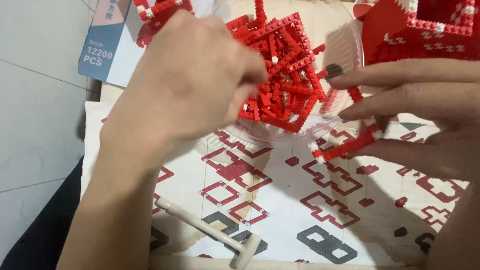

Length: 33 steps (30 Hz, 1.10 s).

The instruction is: Assembling a decorative boot-shaped structure using small red and white interlocking plastic blocks.

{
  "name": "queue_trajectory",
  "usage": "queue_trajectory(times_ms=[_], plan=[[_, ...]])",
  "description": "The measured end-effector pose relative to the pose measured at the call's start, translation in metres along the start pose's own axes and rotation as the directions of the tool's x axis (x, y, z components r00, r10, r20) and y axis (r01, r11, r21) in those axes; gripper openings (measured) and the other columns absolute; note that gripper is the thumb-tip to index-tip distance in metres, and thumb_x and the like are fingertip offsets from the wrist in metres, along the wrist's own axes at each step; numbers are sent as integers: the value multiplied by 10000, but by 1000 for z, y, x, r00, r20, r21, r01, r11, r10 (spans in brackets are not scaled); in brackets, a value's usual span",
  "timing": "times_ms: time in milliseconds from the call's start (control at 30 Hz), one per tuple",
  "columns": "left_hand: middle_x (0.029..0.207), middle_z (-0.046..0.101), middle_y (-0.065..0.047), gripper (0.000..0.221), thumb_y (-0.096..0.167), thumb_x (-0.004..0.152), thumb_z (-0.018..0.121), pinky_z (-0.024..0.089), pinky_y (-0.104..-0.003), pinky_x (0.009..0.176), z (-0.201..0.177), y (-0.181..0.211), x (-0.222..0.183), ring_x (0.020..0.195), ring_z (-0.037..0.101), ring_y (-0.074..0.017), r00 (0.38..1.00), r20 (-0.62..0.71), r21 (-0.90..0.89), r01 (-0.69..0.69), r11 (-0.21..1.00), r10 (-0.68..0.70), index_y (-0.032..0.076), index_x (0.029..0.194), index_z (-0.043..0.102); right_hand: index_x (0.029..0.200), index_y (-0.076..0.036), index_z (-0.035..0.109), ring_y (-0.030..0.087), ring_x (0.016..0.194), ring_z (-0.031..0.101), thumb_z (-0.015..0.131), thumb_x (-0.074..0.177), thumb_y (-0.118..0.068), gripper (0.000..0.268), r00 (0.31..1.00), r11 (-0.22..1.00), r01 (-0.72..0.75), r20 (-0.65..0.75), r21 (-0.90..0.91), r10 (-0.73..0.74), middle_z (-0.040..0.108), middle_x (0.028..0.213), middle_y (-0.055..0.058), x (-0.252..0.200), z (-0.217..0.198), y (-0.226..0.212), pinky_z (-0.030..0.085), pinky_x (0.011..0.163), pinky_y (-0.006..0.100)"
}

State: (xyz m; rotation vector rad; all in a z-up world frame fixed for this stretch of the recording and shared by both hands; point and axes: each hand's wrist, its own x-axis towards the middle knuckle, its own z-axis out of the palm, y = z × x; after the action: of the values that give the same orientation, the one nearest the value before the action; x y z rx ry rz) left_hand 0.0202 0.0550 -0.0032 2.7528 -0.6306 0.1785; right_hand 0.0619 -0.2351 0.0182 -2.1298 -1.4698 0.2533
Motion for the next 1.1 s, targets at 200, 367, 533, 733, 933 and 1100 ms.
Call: queue_trajectory(times_ms=[200,367,533,733,933,1100], plan=[[502,398,-26,459,-148,652,499,338,-395,864,-17,21,3,684,434,-309,893,419,177,97,979,-164,271,573,669,1029,-66,777,273,1119,754,922,475,-502,720,996,994,3,-93,-109,-13,724,1305,194,4,-4,-7,619,839,336],[816,744,-85,499,-66,911,533,358,-446,803,-23,31,8,979,326,-382,753,574,125,306,944,-320,294,1099,822,1033,72,747,379,1107,762,787,854,57,184,978,1000,25,-209,-13,-27,728,1190,342,8,-2,-8,636,945,389],[608,686,-60,327,-64,863,600,338,-447,971,-10,25,14,674,530,-296,858,473,105,172,980,-201,202,845,790,1015,142,689,305,1044,767,766,877,148,158,933,971,-160,-295,179,208,736,1118,289,8,6,-20,641,934,338],[916,703,-67,148,16,847,613,485,-404,652,-7,1,4,812,642,-252,990,82,-276,-90,957,116,81,950,697,1077,169,664,265,827,742,660,978,243,124,885,942,-193,-367,274,287,716,1049,297,16,18,-21,653,734,295],[994,774,-111,182,-130,907,736,589,-300,742,-17,15,-3,884,744,-222,867,-383,-330,-452,829,320,-6,1040,732,1159,91,744,261,846,689,663,1030,-27,193,900,989,-145,-415,3,133,696,1073,249,30,41,-21,602,630,286],[1022,764,-204,86,-95,1014,792,612,-348,804,-10,23,-4,915,759,-290,819,-494,-318,-482,816,292,-58,1074,742,1055,90,689,256,851,642,515,1080,-69,238,913,988,-105,-383,114,141,654,957,176,36,41,-29,538,679,319]])
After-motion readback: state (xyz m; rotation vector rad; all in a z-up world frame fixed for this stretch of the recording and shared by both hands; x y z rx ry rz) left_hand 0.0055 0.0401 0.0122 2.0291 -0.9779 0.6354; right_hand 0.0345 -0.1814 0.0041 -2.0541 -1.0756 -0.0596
